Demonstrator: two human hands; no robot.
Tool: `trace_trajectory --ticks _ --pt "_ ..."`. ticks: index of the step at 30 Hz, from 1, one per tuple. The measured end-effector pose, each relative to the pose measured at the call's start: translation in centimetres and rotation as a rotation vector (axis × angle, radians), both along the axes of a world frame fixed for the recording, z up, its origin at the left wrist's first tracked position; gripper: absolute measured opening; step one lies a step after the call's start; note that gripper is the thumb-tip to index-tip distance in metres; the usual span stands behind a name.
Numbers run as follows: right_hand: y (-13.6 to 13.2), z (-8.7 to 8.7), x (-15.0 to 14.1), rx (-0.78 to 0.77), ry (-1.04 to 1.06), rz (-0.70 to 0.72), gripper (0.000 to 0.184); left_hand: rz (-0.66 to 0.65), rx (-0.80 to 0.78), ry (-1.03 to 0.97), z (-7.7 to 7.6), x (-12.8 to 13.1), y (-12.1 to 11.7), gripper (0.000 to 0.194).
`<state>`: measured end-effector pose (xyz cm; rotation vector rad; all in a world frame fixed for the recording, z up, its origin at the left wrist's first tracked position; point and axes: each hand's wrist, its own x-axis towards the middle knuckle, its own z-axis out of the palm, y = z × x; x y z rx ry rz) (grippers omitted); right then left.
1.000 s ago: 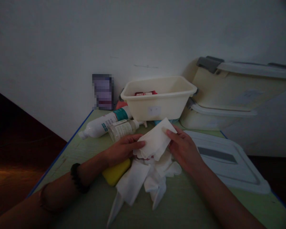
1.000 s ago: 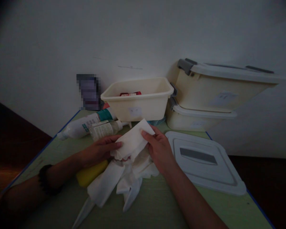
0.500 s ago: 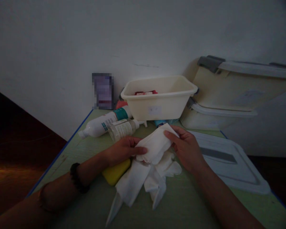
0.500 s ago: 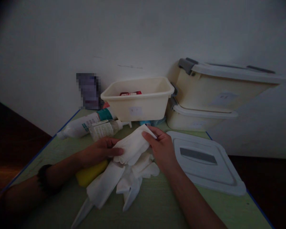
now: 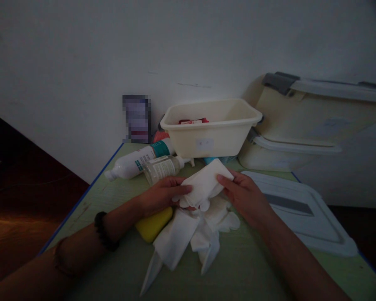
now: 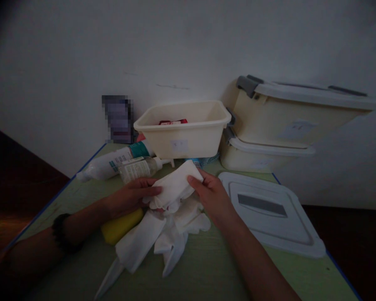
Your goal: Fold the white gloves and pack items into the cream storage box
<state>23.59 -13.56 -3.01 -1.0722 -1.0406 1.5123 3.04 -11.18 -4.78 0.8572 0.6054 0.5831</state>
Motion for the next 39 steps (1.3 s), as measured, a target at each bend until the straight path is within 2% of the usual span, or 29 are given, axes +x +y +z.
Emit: trace_trajectory --ticks 4,7,10,13,19,26,31,35,37,39 --pt "-0.3 -0.1 -0.5 0.110 -0.215 -0.163 0.029 0.018 -0.027 0.006 0.0 0.1 0.0 0.021" --pt "-0.8 0.1 -0.9 0.396 -0.484 -0.294 0.026 -0.001 -0.032 0.040 -0.1 0.1 0.0 0.023" --pt "-1.5 0.1 -1.2 0.700 -0.705 -0.273 0.034 0.007 -0.051 0.021 -0.1 0.1 0.1 0.019" --pt "-2.0 -0.1 -1.5 0.842 -0.820 -0.174 0.045 0.043 -0.067 -0.012 -0.2 0.1 0.1 0.015" --pt "-2.2 -0.5 -2.1 0.916 -0.817 -0.037 0.041 0.035 -0.062 -0.092 -0.4 0.1 0.2 0.014" --pt "-2.0 -1.0 -2.1 0.952 -0.848 0.080 0.045 0.055 -0.171 -0.107 0.0 0.1 0.2 0.021" --pt "-2.0 -1.1 -2.2 0.963 -0.946 0.252 0.047 0.161 -0.232 -0.083 0.3 0.0 0.2 0.011" --pt "-2.2 -0.5 -1.8 0.930 -0.975 0.352 0.052 0.159 -0.218 -0.086 0.3 -0.1 0.2 0.005" --pt "-2.3 -0.2 -1.7 0.951 -0.925 0.356 0.047 0.154 -0.190 -0.089 0.3 -0.2 0.2 0.012" --pt "-2.2 -0.2 -1.8 0.983 -0.867 0.260 0.038 0.127 -0.143 -0.086 0.4 -0.3 0.1 0.019"
